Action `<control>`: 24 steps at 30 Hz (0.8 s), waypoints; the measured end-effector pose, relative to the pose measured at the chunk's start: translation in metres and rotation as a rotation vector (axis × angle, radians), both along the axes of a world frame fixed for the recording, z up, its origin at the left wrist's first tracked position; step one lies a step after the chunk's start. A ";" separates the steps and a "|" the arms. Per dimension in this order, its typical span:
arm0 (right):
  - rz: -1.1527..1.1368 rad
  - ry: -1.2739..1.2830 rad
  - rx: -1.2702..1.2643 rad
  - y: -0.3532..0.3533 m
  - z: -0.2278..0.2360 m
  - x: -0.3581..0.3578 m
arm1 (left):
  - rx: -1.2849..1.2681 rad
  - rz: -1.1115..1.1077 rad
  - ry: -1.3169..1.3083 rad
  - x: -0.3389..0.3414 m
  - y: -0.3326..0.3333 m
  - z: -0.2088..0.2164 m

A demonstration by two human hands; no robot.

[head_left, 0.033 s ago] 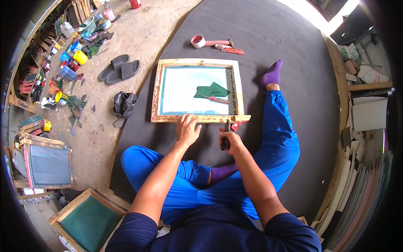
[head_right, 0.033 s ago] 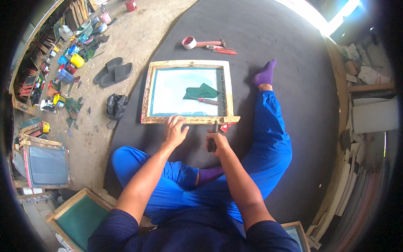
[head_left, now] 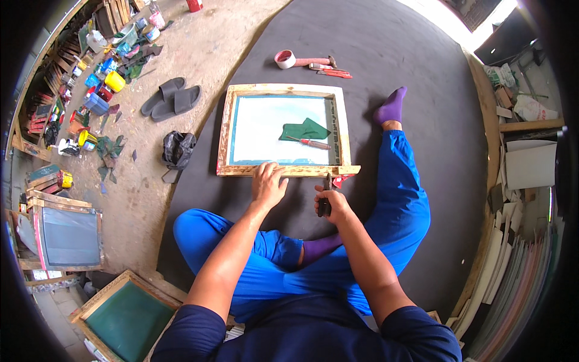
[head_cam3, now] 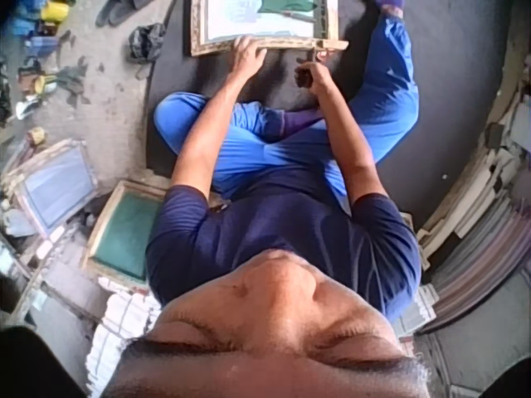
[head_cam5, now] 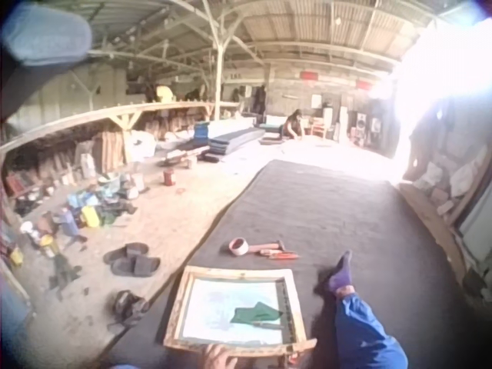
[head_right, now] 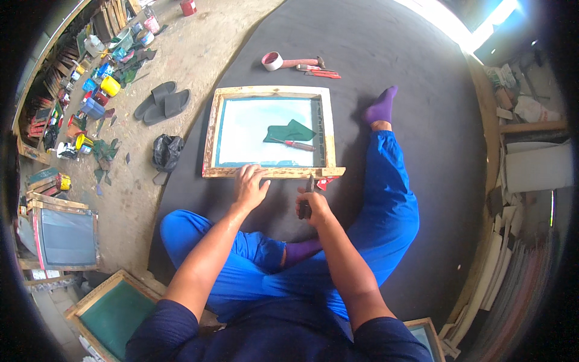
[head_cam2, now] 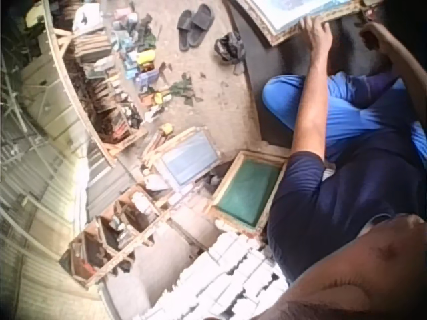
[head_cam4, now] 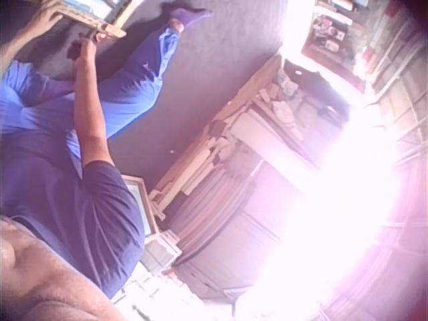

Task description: The person sits on the floor and uses a small knife to trim the edges of a wooden frame. They then use pliers to remove small pieces from the frame's edge.

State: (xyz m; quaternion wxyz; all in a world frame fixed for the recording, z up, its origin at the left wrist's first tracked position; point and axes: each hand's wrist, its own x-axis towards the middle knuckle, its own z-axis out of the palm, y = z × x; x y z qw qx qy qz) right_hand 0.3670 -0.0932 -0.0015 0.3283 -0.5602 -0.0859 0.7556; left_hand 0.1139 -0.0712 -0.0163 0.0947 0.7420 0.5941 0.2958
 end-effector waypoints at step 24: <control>0.022 -0.180 -0.219 0.031 0.030 -0.021 | -0.027 0.038 -0.077 -0.009 0.004 0.002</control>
